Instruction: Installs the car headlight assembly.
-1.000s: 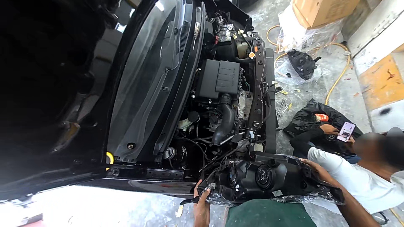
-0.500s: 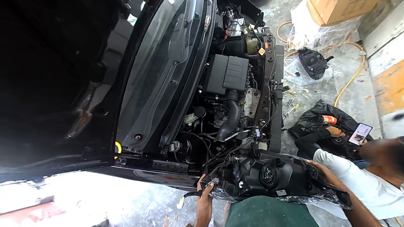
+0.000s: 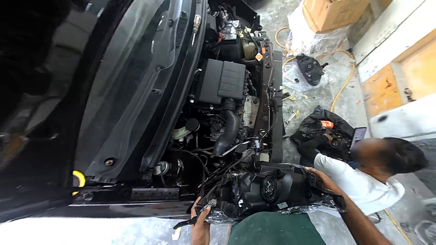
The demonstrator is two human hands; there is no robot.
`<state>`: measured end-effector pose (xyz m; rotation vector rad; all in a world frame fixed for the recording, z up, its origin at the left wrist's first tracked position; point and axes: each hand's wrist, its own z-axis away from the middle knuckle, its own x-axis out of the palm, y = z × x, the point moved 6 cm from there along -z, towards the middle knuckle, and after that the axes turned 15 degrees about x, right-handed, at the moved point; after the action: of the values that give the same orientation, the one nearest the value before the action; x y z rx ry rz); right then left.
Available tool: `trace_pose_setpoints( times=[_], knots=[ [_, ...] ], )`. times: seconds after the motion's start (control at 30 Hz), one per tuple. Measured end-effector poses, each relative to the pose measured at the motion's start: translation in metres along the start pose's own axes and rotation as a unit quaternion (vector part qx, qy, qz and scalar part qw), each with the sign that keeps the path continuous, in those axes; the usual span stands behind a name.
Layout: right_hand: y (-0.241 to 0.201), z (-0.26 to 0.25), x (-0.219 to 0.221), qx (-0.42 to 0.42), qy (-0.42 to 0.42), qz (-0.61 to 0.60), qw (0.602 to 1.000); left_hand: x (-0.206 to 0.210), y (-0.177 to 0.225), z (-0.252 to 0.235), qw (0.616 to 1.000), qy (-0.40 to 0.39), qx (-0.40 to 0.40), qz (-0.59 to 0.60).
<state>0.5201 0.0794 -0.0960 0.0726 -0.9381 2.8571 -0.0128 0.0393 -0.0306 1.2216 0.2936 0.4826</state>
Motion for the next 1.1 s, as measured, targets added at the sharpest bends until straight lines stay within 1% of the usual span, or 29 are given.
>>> trace_pose_setpoints(
  times=[0.1, 0.3, 0.67, 0.8, 1.1],
  knots=[
    [0.003, -0.005, -0.001, -0.009, -0.009, 0.006, 1.000, -0.004, -0.001, -0.002, 1.000, -0.007, 0.001, -0.005],
    [0.008, -0.009, 0.000, 0.015, 0.000, -0.021, 1.000, -0.005, 0.000, -0.007, 0.998, -0.041, 0.012, -0.038],
    [0.009, -0.010, 0.001, 0.000, -0.017, -0.021, 1.000, -0.006, -0.001, -0.007, 0.999, -0.038, 0.014, -0.030],
    [0.012, -0.016, -0.004, -0.014, -0.009, 0.022, 1.000, -0.003, 0.005, -0.004, 0.998, -0.034, 0.018, -0.042],
    [0.014, -0.019, -0.005, -0.017, -0.018, 0.018, 1.000, -0.003, 0.003, -0.004, 0.999, -0.028, 0.011, -0.041]
  ],
)
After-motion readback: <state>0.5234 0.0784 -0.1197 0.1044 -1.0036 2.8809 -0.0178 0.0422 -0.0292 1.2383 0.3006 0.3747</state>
